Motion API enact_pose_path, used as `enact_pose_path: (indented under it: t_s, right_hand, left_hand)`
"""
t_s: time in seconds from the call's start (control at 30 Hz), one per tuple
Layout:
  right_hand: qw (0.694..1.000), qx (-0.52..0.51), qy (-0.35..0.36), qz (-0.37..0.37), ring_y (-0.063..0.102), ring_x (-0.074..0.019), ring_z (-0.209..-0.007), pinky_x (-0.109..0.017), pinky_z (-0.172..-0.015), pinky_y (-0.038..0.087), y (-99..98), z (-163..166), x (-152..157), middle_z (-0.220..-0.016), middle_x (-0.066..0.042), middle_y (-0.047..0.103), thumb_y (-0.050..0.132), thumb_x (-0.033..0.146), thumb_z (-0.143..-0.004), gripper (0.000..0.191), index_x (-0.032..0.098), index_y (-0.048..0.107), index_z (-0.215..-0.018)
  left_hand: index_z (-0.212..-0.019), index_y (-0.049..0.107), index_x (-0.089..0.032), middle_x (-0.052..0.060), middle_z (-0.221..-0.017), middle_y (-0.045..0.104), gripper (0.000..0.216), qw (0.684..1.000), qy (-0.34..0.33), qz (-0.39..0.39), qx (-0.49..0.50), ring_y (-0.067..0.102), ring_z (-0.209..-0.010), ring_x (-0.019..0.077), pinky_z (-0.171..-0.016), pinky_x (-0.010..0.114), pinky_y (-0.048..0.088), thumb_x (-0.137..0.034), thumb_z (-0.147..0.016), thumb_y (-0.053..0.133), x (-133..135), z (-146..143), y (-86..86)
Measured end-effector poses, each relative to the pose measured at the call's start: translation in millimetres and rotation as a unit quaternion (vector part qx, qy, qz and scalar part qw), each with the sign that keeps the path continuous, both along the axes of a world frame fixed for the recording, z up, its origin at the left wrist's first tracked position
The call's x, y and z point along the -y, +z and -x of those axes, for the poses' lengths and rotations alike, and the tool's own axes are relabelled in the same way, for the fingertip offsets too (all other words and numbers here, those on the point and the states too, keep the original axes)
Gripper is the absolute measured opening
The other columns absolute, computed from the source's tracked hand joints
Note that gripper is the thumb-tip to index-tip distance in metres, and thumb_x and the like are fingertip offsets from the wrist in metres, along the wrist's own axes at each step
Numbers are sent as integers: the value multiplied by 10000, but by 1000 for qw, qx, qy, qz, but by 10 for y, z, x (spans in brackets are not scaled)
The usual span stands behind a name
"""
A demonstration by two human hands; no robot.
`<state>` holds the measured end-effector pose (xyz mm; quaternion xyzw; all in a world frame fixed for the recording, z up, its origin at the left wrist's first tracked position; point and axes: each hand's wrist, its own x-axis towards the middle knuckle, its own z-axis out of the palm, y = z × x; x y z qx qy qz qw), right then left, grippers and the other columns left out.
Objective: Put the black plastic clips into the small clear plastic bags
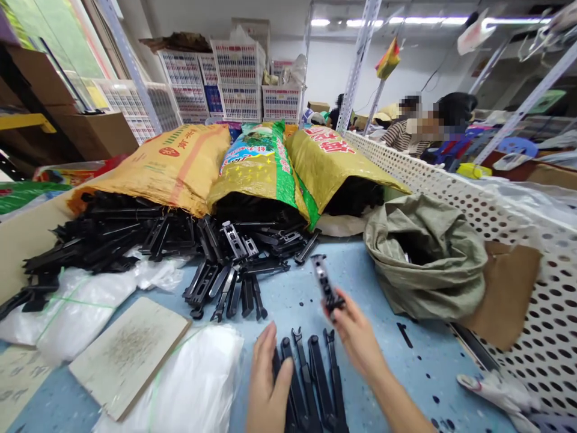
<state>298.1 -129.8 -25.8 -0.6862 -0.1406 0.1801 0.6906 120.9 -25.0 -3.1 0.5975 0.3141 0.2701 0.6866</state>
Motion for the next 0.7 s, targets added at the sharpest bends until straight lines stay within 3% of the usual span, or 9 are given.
enact_pose_path:
  t_s: [0.03,0.1,0.2,0.3,0.37,0.47,0.5,0.63,0.7]
  right_hand:
    - [997,-35,61,-33,627,-256,-1035,-411,-894,504,-1,292,74,-1156,-91,648,586,393,-841,565,242,453,-1368]
    - [987,-3,158,-23,566,-259,-1147,-401,-970,461,61,700,213,-1233,-94,610,605,365,-856,458,253,541,-1295]
    - [956,152,252,-2,599,-235,-1060,-362,-927,475,248,795,314,-1088,-90,664,508,351,-924,247,227,678,-1052]
    - [929,313,197,20,598,-220,-907,-360,-793,489,420,545,199,-967,-97,648,380,390,-971,324,196,632,-1035]
    - [889,434,139,47,557,-232,-876,-383,-759,466,481,397,23,-962,-111,617,394,444,-958,343,177,584,-1061]
    - [827,547,115,55,502,-218,-748,-369,-682,425,504,334,-261,-795,-86,575,355,472,-963,368,180,570,-899]
    - [829,543,120,66,488,-205,-708,-350,-653,411,505,354,-328,-742,-68,553,336,462,-971,373,187,557,-850]
    - [890,396,203,102,471,-152,-608,-287,-579,373,505,574,-326,-650,-8,501,249,369,-1010,395,206,487,-740]
    - [872,407,261,73,476,-158,-630,-300,-601,373,473,743,-194,-683,-15,527,236,390,-1008,399,205,498,-770]
  left_hand:
    - [-1350,454,-297,75,-1436,422,589,996,-22,79,33,390,-1336,254,-1120,396,314,-503,-814,582,1,-87,74]
    - [-1278,508,-271,92,-1295,552,558,973,-43,213,78,510,-1217,245,-1028,379,409,-531,-793,602,-4,-216,197]
    - [-1012,627,-207,45,-882,652,379,953,-59,287,75,612,-858,192,-799,300,486,-485,-759,668,-4,-226,329]
    - [-927,617,-189,-16,-708,568,316,952,-94,286,60,524,-644,114,-641,222,431,-399,-722,733,69,-93,433]
    - [-1025,592,-197,-27,-737,556,389,946,-108,302,52,484,-610,90,-599,201,394,-366,-711,749,148,-14,481]
    - [-1184,516,-213,-44,-712,522,545,940,-116,319,36,443,-564,72,-557,190,359,-373,-716,744,214,32,484]
    - [-1189,507,-212,-54,-677,498,552,942,-111,315,32,431,-548,70,-546,188,352,-383,-719,739,206,35,467]
    - [-1054,528,-205,-64,-658,480,440,952,-47,302,31,444,-540,67,-536,182,371,-416,-721,726,57,54,399]
    - [-963,528,-191,-51,-693,514,388,952,-25,303,34,469,-555,67,-540,182,390,-428,-723,720,-12,71,394]
